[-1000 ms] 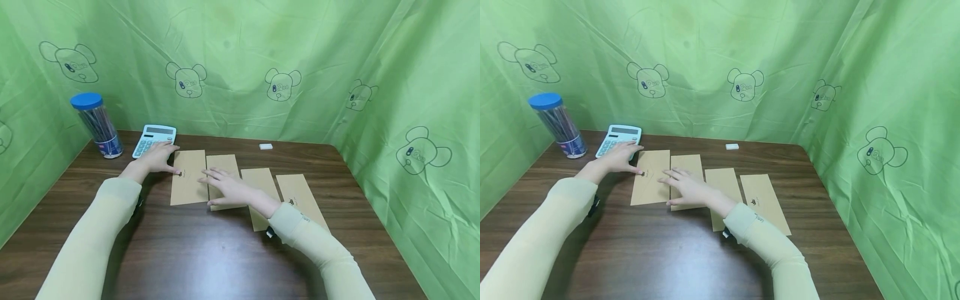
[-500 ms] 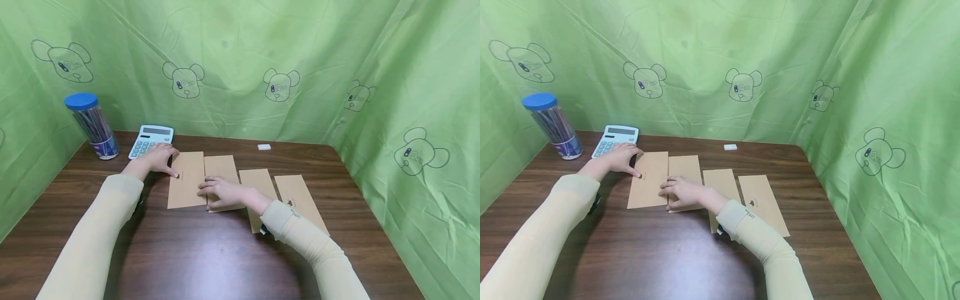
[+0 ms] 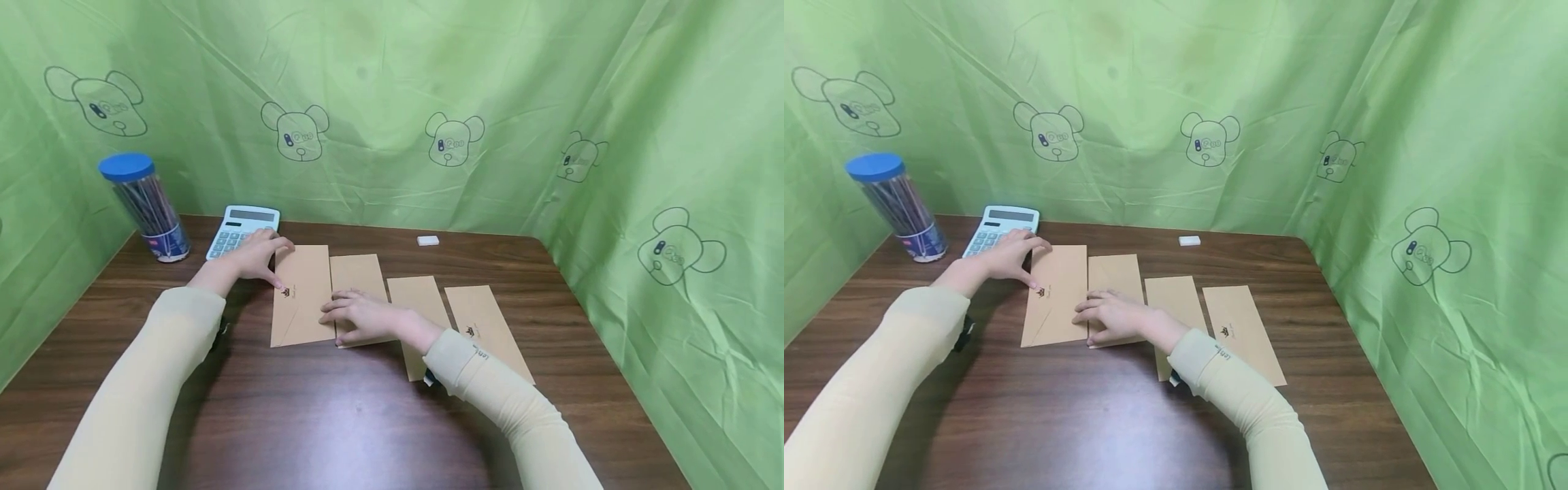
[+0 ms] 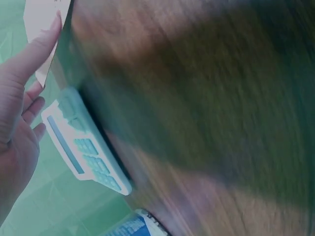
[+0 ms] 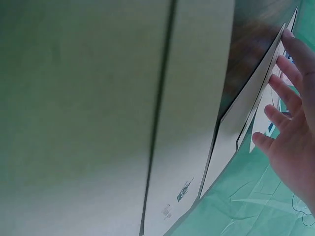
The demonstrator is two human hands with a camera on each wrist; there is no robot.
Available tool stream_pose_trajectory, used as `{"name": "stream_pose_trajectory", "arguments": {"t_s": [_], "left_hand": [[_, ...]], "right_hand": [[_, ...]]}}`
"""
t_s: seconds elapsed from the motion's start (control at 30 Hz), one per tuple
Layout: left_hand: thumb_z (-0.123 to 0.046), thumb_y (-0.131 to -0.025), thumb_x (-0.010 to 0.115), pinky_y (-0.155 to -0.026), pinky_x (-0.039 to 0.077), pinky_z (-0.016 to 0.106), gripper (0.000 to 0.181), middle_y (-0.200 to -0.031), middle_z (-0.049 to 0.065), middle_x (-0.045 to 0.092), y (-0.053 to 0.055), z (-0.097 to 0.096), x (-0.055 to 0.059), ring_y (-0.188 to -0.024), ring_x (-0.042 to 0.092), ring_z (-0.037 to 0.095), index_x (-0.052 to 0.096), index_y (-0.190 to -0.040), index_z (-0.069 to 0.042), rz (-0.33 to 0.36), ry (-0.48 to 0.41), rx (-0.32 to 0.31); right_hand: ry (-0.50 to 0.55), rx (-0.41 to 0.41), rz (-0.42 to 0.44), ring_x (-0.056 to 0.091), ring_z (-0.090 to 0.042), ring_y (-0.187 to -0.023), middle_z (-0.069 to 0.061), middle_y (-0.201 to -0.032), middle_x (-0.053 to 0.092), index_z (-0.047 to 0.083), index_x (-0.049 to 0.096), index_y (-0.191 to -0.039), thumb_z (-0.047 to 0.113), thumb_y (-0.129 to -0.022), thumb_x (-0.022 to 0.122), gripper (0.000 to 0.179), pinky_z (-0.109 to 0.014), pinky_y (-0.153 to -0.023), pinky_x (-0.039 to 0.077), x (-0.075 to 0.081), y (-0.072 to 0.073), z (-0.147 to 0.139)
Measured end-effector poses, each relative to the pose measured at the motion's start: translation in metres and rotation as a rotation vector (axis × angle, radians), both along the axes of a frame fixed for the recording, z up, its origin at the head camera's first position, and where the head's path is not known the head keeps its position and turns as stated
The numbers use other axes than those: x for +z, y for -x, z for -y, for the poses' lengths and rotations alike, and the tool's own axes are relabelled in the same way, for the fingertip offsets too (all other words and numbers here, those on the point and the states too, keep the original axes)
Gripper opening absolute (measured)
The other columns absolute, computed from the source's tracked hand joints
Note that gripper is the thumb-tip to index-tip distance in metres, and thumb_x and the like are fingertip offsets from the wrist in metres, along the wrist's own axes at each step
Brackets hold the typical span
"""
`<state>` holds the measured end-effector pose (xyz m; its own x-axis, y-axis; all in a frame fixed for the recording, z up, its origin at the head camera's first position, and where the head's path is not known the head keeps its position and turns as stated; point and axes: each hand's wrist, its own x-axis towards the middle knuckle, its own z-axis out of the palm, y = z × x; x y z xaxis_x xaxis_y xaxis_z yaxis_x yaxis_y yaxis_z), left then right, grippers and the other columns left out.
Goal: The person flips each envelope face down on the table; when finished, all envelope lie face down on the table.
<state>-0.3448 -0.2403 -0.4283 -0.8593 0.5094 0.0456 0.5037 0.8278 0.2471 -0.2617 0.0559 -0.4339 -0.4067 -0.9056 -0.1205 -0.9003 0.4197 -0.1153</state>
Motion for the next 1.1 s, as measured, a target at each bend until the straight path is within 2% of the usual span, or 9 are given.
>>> {"name": "stream_pose_trajectory", "arguments": {"t_s": [0.2,0.37,0.5,0.6,0.7,0.83,1.0,1.1], "left_hand": [[-0.015,-0.056,0.09,-0.095,0.031,0.058,0.077,-0.121,0.019,0.05,-0.002,0.004,0.007,-0.116,0.041,0.038,0.055,-0.125,-0.013,0.002,-0.027,-0.008],[-0.004,-0.063,0.085,-0.094,0.035,0.056,0.064,-0.113,0.018,0.058,-0.003,0.004,0.008,-0.11,0.048,0.037,0.056,-0.121,-0.008,-0.004,-0.056,-0.047],[-0.011,-0.07,0.082,-0.099,0.034,0.056,0.055,-0.117,0.019,0.06,-0.005,0.002,0.004,-0.116,0.048,0.04,0.058,-0.12,-0.003,-0.004,-0.009,-0.057],[-0.026,-0.072,0.082,-0.103,0.027,0.06,0.063,-0.125,0.019,0.057,-0.007,-0.003,0.004,-0.124,0.04,0.045,0.057,-0.123,-0.001,0.013,0.041,-0.037],[-0.036,-0.07,0.082,-0.102,0.026,0.062,0.07,-0.125,0.02,0.056,-0.009,-0.005,0.003,-0.124,0.038,0.047,0.055,-0.125,-0.001,0.042,0.075,-0.012],[-0.035,-0.068,0.083,-0.097,0.032,0.059,0.069,-0.118,0.02,0.059,-0.008,-0.008,0.003,-0.114,0.046,0.042,0.057,-0.122,-0.001,0.06,0.08,-0.007],[-0.032,-0.066,0.086,-0.097,0.033,0.058,0.071,-0.117,0.02,0.057,-0.005,-0.01,0.004,-0.113,0.044,0.039,0.055,-0.124,-0.004,0.104,0.078,0.016],[-0.027,-0.065,0.087,-0.096,0.035,0.056,0.071,-0.116,0.021,0.054,-0.002,-0.011,0.004,-0.112,0.044,0.038,0.054,-0.124,-0.005,0.115,0.047,0.024]], "right_hand": [[-0.001,-0.007,0.021,0.026,-0.029,-0.141,0.001,-0.146,0.042,0.022,0.051,-0.136,0.044,-0.087,0.063,0.054,-0.049,-0.115,0.018,0.001,0.0,0.0],[-0.006,-0.025,0.054,0.025,-0.03,-0.141,0.001,-0.147,0.042,0.021,0.049,-0.137,0.043,-0.086,0.065,0.058,-0.049,-0.115,0.016,0.005,-0.002,0.0],[-0.004,-0.032,0.067,0.027,-0.029,-0.14,0.001,-0.146,0.042,0.021,0.05,-0.137,0.043,-0.086,0.066,0.058,-0.049,-0.115,0.016,0.007,-0.004,0.0],[-0.003,-0.025,0.065,0.029,-0.028,-0.139,0.002,-0.146,0.043,0.022,0.051,-0.136,0.042,-0.086,0.065,0.056,-0.049,-0.115,0.016,0.006,-0.005,0.0],[-0.004,-0.014,0.057,0.031,-0.027,-0.138,0.002,-0.145,0.043,0.022,0.052,-0.136,0.043,-0.087,0.064,0.055,-0.048,-0.115,0.016,0.004,-0.005,0.0],[-0.008,-0.002,0.042,0.032,-0.027,-0.136,0.001,-0.145,0.044,0.022,0.052,-0.136,0.043,-0.087,0.064,0.054,-0.049,-0.115,0.016,0.004,-0.005,0.0],[-0.021,-0.011,0.039,0.032,-0.027,-0.136,0.002,-0.144,0.045,0.023,0.054,-0.134,0.043,-0.087,0.064,0.053,-0.051,-0.115,0.016,0.008,-0.007,0.0],[-0.013,-0.021,0.045,0.034,-0.028,-0.135,0.001,-0.143,0.046,0.021,0.055,-0.133,0.041,-0.086,0.066,0.052,-0.051,-0.114,0.017,0.009,-0.009,-0.001]]}}
